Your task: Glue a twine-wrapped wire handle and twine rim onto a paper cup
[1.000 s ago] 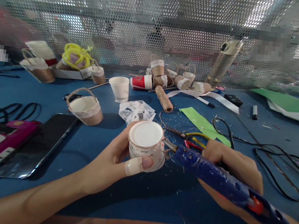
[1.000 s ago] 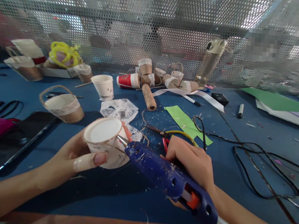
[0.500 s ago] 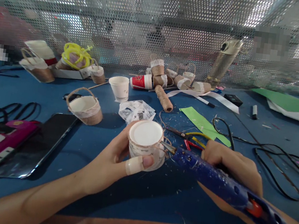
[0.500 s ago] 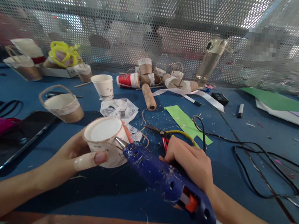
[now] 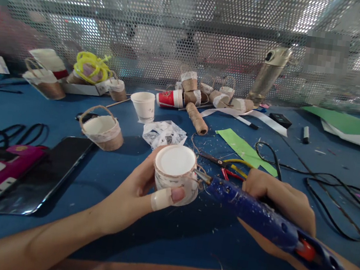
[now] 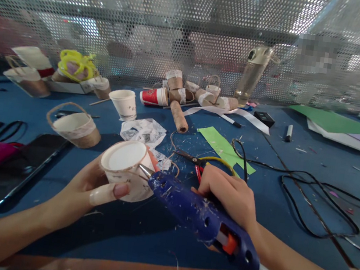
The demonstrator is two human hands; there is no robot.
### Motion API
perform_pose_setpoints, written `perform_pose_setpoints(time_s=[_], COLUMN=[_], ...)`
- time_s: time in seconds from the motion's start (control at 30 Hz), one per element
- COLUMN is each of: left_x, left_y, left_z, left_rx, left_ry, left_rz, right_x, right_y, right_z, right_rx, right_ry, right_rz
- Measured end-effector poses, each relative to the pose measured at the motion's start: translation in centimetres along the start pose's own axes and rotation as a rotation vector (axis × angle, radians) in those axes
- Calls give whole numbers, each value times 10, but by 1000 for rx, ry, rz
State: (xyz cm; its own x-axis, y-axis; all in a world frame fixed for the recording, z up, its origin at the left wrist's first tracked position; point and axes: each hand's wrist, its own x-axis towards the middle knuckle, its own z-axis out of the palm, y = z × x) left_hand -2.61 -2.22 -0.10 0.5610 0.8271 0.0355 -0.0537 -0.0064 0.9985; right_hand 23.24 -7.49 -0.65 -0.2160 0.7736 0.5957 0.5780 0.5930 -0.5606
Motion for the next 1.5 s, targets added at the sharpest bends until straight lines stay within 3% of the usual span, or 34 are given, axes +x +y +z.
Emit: perform_pose_setpoints(time_s=[0.17,0.37,0.67,0.93,1.23,1.5], left_x=[1,1,-1,1,2,1], left_y=[0,-2,-2,-4,-1,-4], left_z=[0,0,-1,-2,-1,-2], left_rx=[26,-9,39,18,65,-63], left_ry=[-5,-9,-17,-18,-35,-52], left_rz=[9,30,30,39,40,60], right_x=[-1,-1,-3,0,1,0], right_y=[2,-2,1,0,3,0], right_z=[5,0,-2,-3,0,-2], right_rx=[40,14,3,-5,-20,16], right_ry=[77,4,1,5,31,23], right_rz=[-54,15,-90,-56,-143,-22])
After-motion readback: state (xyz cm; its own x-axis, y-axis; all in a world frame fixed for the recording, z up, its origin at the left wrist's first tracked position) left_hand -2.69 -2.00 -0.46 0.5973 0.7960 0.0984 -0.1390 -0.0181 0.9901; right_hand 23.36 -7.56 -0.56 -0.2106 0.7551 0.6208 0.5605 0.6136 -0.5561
